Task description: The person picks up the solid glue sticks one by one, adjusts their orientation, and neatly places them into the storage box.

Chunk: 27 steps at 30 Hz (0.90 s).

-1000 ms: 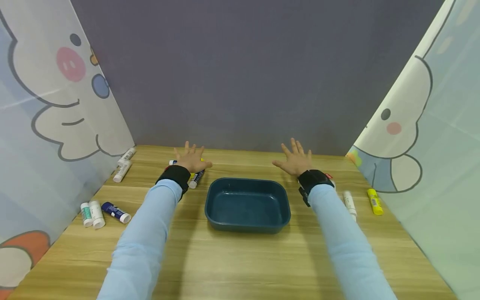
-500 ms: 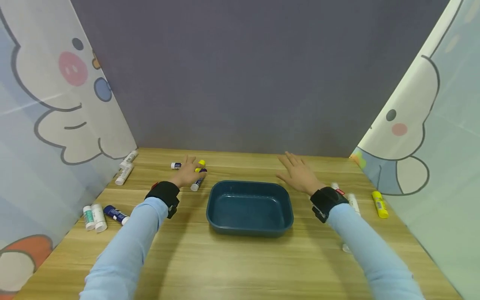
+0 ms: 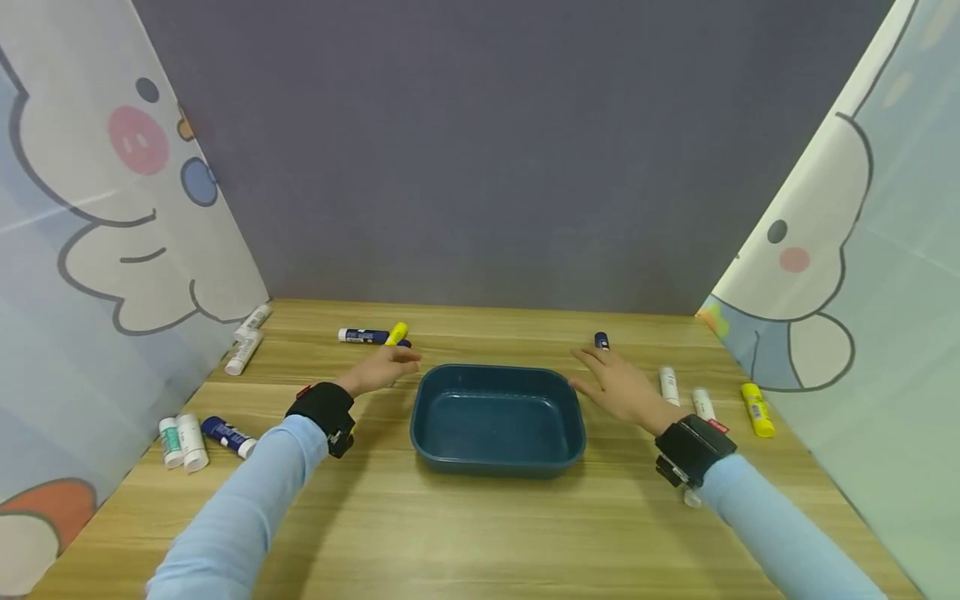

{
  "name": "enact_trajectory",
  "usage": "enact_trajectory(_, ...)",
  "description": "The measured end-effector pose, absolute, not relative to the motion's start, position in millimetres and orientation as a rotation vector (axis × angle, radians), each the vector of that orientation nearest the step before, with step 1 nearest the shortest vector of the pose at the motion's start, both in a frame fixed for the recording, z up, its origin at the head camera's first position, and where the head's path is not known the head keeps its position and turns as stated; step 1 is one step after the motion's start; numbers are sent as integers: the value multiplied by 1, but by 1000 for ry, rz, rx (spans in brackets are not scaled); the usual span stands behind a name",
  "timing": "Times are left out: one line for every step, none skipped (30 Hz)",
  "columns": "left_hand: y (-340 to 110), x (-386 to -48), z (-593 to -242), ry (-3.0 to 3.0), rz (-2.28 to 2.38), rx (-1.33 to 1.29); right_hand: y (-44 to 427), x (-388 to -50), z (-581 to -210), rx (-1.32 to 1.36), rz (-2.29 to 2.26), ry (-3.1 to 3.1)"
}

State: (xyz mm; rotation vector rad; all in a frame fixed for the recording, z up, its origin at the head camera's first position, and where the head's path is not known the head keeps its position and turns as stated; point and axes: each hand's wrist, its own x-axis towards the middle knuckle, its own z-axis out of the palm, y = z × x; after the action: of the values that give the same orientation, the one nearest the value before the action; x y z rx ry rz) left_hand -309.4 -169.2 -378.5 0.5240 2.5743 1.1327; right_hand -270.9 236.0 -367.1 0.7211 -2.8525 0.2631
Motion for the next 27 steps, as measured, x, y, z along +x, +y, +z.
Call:
enact_trajectory(-167,-310,-380,2558,1148,523,238,-268,-367,721,276,-2845)
enact_trajectory(-164,-311,-381,2536,1164,535,240,-265,-367,717,286,-2842)
enact_trajectory(-162,-312,-381,2517,1180,542,242,-262,-368,710,293,-2838)
enact_trajectory(-159,-312,-382,2504,1191,549,244,-259,-367,705,306,-2835)
enact_trajectory(-157,-313,-383,2491,1200,558,246,-256,-368,696,309,-2837)
enact_trajectory(-155,-314,-383,2471,1219,561,248,-254,-368,691,312,-2840)
enact_trajectory(-153,-314,-383,2451,1236,562,249,-252,-368,686,310,-2844)
enact_trajectory(-152,-315,-384,2440,1245,570,251,-250,-369,680,306,-2851)
enact_trajectory(-151,-315,-384,2435,1249,574,253,-249,-369,673,301,-2858)
enact_trajectory(-149,-315,-384,2429,1253,574,255,-248,-370,666,301,-2865)
enact_trajectory(-148,-315,-385,2423,1257,575,257,-247,-370,659,293,-2873)
enact_trajectory(-147,-315,-385,2419,1261,575,258,-246,-371,656,286,-2876)
enact_trajectory(-146,-316,-386,2422,1255,582,260,-246,-372,649,281,-2880)
enact_trajectory(-145,-316,-387,2430,1249,587,261,-245,-372,641,284,-2885)
enact_trajectory(-145,-317,-388,2441,1238,586,263,-245,-373,634,284,-2887)
enact_trajectory(-144,-318,-389,2449,1234,580,264,-244,-374,631,283,-2889)
enact_trajectory(-143,-318,-389,2459,1228,570,264,-244,-374,627,281,-2892)
enact_trajectory(-143,-318,-390,2466,1226,561,265,-244,-375,623,284,-2894)
enact_trajectory(-143,-319,-391,2473,1219,557,266,-243,-375,614,288,-2900)
enact_trajectory(-143,-319,-391,2478,1215,548,266,-243,-376,607,294,-2904)
enact_trajectory(-142,-319,-392,2478,1218,538,267,-243,-377,602,296,-2906)
enact_trajectory(-142,-320,-392,2475,1225,527,268,-243,-377,598,299,-2910)
enact_trajectory(-142,-320,-392,2477,1226,523,269,-243,-378,592,305,-2914)
enact_trajectory(-141,-320,-392,2478,1224,530,270,-244,-378,585,310,-2918)
enact_trajectory(-141,-320,-392,2480,1222,537,272,-244,-380,582,314,-2922)
enact_trajectory(-140,-321,-392,2482,1225,536,273,-244,-380,581,316,-2924)
enact_trajectory(-140,-321,-393,2489,1225,540,275,-245,-381,579,317,-2927)
